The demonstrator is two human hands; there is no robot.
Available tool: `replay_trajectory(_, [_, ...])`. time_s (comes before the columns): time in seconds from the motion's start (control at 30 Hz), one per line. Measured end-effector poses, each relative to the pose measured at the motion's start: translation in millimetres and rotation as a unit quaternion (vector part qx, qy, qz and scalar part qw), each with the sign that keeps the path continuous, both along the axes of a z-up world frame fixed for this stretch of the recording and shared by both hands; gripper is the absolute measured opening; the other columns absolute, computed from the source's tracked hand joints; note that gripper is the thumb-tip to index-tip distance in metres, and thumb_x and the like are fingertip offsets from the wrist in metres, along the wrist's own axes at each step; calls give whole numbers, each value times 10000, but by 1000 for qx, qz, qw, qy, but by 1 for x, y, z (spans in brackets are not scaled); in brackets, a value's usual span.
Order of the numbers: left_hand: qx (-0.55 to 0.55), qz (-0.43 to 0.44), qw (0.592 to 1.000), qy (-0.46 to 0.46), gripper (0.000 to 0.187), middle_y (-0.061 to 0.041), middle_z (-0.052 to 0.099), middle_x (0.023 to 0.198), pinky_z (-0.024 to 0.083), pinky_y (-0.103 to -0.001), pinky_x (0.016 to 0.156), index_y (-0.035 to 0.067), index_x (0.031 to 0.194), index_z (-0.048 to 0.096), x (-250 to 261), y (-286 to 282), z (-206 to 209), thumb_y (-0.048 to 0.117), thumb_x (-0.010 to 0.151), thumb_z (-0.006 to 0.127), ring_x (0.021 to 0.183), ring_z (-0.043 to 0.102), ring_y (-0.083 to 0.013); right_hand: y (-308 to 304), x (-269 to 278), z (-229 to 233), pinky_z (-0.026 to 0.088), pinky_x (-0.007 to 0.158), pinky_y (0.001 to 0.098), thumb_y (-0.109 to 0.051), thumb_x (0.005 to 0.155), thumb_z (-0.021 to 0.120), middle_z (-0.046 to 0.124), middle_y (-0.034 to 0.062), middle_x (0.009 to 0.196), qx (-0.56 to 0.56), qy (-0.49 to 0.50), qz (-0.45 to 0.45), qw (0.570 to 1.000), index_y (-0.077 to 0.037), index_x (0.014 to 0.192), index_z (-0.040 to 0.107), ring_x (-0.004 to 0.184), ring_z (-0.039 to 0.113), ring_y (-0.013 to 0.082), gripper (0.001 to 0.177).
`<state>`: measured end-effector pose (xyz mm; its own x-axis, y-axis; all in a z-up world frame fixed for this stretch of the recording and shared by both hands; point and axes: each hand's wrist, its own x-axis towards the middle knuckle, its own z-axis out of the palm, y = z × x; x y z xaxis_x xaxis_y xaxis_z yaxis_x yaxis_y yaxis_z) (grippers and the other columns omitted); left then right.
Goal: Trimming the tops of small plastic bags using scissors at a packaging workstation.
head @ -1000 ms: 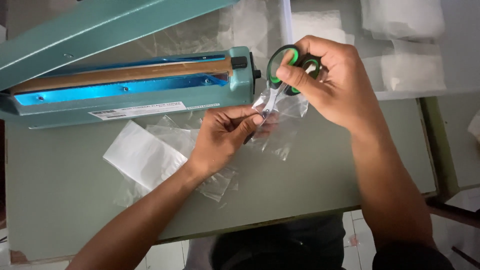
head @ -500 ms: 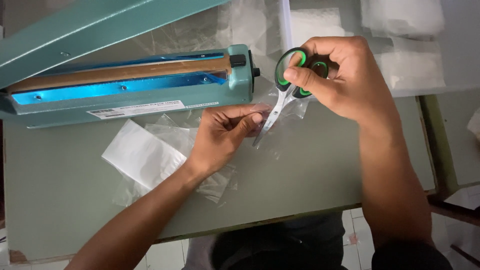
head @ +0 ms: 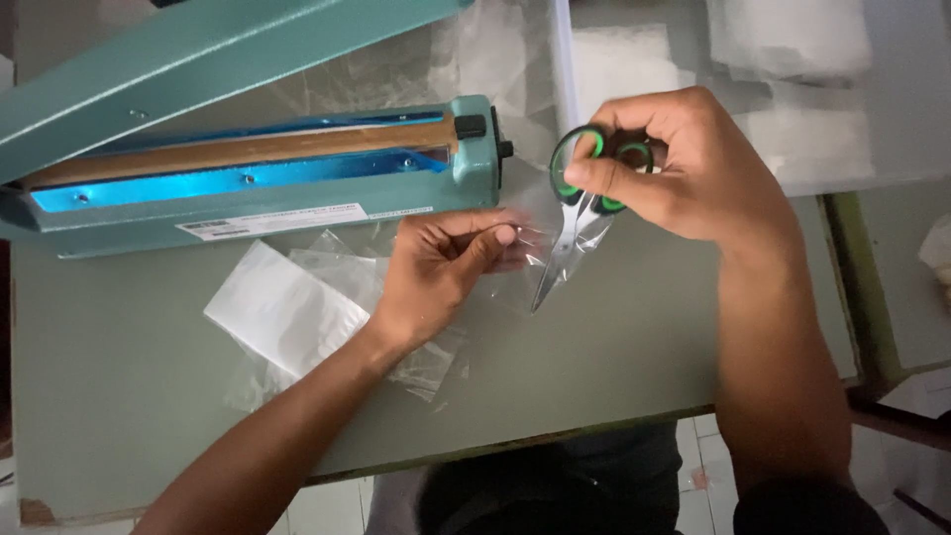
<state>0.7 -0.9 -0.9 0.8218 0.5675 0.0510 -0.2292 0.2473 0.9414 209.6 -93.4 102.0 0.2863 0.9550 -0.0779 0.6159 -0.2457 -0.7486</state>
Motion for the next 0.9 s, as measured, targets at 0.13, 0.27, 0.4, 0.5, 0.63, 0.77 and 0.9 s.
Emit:
replay_trajectory(0.13, [-22,17,999,18,244,-206,781,1059,731,-408,851,-31,1140,728,2,-2,-4,133,968,674,932,816,-349,-9,29,-20,530,697,231,-263,1057,656,646,12,906,170,88,-34,981,-76,1033,643,772,626,102,189])
replay_trajectory(0.27, [-10,8,1000,-8,274,-200,788,1026,719,-404,861,-3,1147,734,2,-3,-8,194,963,693,939,810,-310,-35,53,-18,625,697,382,-416,1085,688,601,123,1017,425,182,-128,877,-80,1097,550,750,638,267,364])
replay_trajectory(0.4, [19,0,1000,-23,250,-212,786,1036,720,-388,809,34,1163,715,0,-6,-11,206,987,668,901,814,-301,-60,64,-7,435,465,328,-200,1098,560,511,131,1095,439,177,-93,876,-151,1357,410,534,476,260,304])
replay_trajectory(0.5, [40,36,998,30,284,-178,809,961,695,-309,644,49,1142,716,0,-9,-3,264,961,681,759,816,-242,-39,24,18,457,351,201,26,945,480,646,133,968,331,160,-14,930,-20,1051,463,508,638,145,116])
replay_trajectory(0.63, [101,81,991,24,272,-118,799,916,626,-255,488,54,1138,701,-2,-8,3,275,985,656,647,786,-191,-29,0,20,612,395,138,24,919,503,647,172,1148,226,124,106,960,21,1094,621,562,722,144,210])
replay_trajectory(0.77, [142,128,982,7,241,-99,774,870,605,-236,545,27,1103,709,-5,-9,2,238,997,659,596,739,-165,-19,-15,29,485,410,193,76,826,518,579,171,1467,94,5,163,982,-48,960,739,672,830,182,287])
replay_trajectory(0.9, [135,140,979,54,217,-82,798,862,620,-239,576,64,1116,699,-4,-12,7,229,977,677,626,730,-132,-19,-7,22,484,436,233,7,813,528,797,79,1130,14,-21,171,985,-97,1078,798,401,670,123,393])
